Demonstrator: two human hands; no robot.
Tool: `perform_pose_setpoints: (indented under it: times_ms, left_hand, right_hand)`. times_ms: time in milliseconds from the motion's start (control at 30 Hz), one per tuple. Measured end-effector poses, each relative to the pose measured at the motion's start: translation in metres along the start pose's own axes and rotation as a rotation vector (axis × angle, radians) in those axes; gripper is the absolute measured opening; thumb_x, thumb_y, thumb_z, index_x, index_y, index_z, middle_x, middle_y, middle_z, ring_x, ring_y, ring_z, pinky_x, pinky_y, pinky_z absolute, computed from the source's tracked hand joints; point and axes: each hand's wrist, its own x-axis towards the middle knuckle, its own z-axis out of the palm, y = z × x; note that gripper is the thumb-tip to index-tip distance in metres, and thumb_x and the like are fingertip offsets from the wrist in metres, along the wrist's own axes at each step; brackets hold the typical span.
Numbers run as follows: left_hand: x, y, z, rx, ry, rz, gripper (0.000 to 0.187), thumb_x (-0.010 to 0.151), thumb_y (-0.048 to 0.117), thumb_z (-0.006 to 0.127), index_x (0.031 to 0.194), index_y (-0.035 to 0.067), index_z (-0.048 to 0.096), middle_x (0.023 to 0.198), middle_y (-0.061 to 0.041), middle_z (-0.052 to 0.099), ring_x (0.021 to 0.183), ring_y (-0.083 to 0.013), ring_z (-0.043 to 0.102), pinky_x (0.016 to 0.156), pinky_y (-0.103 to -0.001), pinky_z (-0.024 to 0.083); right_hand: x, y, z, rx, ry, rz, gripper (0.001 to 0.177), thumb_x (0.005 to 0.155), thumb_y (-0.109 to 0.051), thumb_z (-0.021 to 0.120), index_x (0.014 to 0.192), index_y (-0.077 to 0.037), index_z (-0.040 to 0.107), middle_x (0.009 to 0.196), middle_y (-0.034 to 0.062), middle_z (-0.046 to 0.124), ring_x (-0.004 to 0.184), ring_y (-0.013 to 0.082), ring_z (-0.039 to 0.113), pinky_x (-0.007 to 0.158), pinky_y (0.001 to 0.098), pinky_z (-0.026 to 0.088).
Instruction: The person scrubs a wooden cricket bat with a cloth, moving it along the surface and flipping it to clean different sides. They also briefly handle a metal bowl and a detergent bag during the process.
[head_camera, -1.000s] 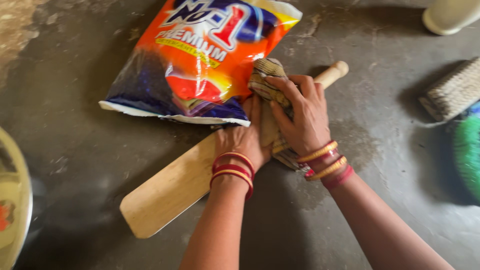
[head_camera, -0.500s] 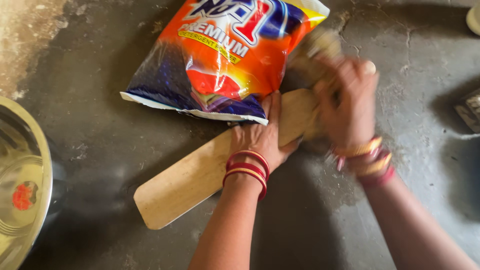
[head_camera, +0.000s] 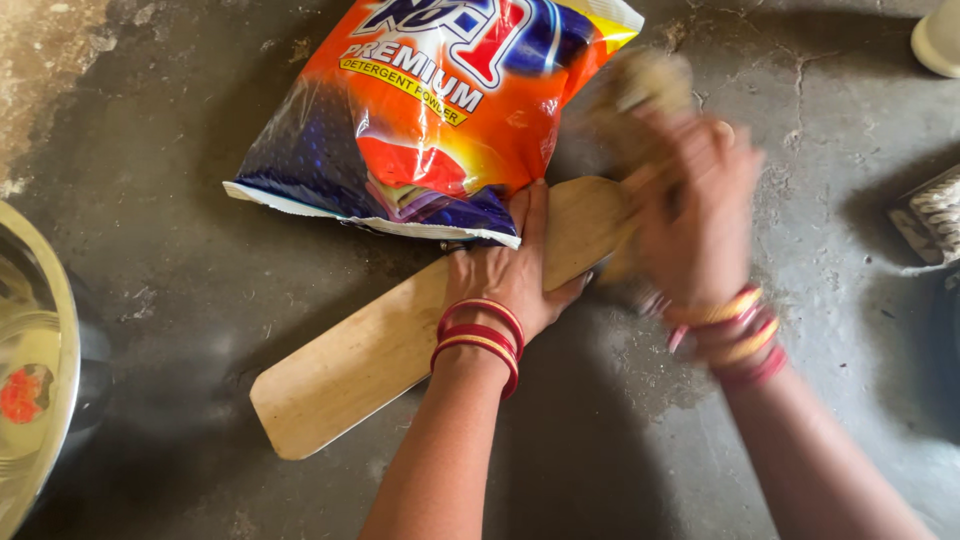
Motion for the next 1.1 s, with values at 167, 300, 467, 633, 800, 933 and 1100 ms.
perform_pose_setpoints:
  times_ms: [167,300,467,633,800,933,1100]
  left_hand:
    - [0.004,0.0,0.003,0.066,-0.165,-0.036,0.095,0.087,0.065,0.068,0.156,0.014,0.027,0.158,-0.011,0.034,0.141,-0.0345,0.041,0.112,-0.061,0.033]
    - [0.001,0.001,0.0,0.032,0.034,0.032,0.11,0.075,0.06,0.075,0.156,0.008,0.023,0.157,-0.01,0.034,0.141,-0.0356,0.04,0.107,-0.059,0.035]
    - [0.0,0.003,-0.005,0.039,0.05,0.032,0.11,0.074,0.06,0.075,0.156,0.008,0.024,0.158,-0.011,0.034,0.141,-0.0362,0.039,0.106,-0.06,0.035]
    - [0.007,0.004,-0.008,0.071,-0.313,-0.077,0.09,0.087,0.065,0.068,0.155,0.016,0.035,0.16,-0.012,0.037,0.148,-0.0328,0.039,0.118,-0.057,0.032]
    - [0.001,0.002,0.0,0.033,0.042,0.022,0.11,0.074,0.061,0.076,0.156,0.009,0.022,0.159,-0.008,0.03,0.142,-0.034,0.037,0.107,-0.059,0.035]
    - [0.002,0.001,-0.003,-0.004,0.043,0.021,0.11,0.075,0.06,0.077,0.155,0.01,0.021,0.159,-0.007,0.03,0.142,-0.0343,0.035,0.105,-0.06,0.035]
    - [0.0,0.003,-0.004,-0.03,-0.044,-0.036,0.112,0.075,0.058,0.077,0.161,0.016,0.019,0.164,-0.004,0.029,0.141,-0.0334,0.035,0.103,-0.06,0.037]
  right_hand:
    - [-0.038,-0.041,0.009,0.106,-0.097,-0.162,0.06,0.082,-0.002,0.069,0.141,-0.014,0.062,0.137,0.0229,0.056,0.117,0.0381,0.051,0.102,0.0486,0.043]
    - [-0.007,0.005,0.005,-0.127,-0.022,-0.084,0.056,0.088,0.003,0.067,0.141,-0.012,0.062,0.136,0.0148,0.059,0.123,0.0358,0.054,0.1,0.0476,0.04]
    - [0.001,0.008,-0.013,0.006,0.089,0.02,0.056,0.091,0.004,0.066,0.144,-0.013,0.06,0.134,0.0149,0.058,0.118,0.0349,0.053,0.108,0.0481,0.043]
    - [-0.031,-0.043,0.004,0.04,-0.101,-0.237,0.063,0.073,-0.001,0.067,0.134,-0.017,0.065,0.133,0.0179,0.058,0.117,0.0396,0.056,0.098,0.0519,0.045]
    - [-0.007,0.014,-0.003,-0.074,-0.024,-0.035,0.057,0.086,0.007,0.063,0.139,-0.013,0.064,0.135,0.0134,0.062,0.125,0.0345,0.055,0.101,0.0473,0.04]
    - [0.015,0.043,-0.009,-0.044,0.095,0.073,0.055,0.087,0.003,0.067,0.14,-0.01,0.063,0.133,0.0156,0.061,0.122,0.0352,0.054,0.106,0.0461,0.039]
    - [-0.012,-0.004,0.014,0.866,-0.178,0.453,0.024,0.105,-0.009,0.057,0.122,-0.015,0.073,0.119,0.0159,0.069,0.104,0.0366,0.06,0.091,0.0447,0.05]
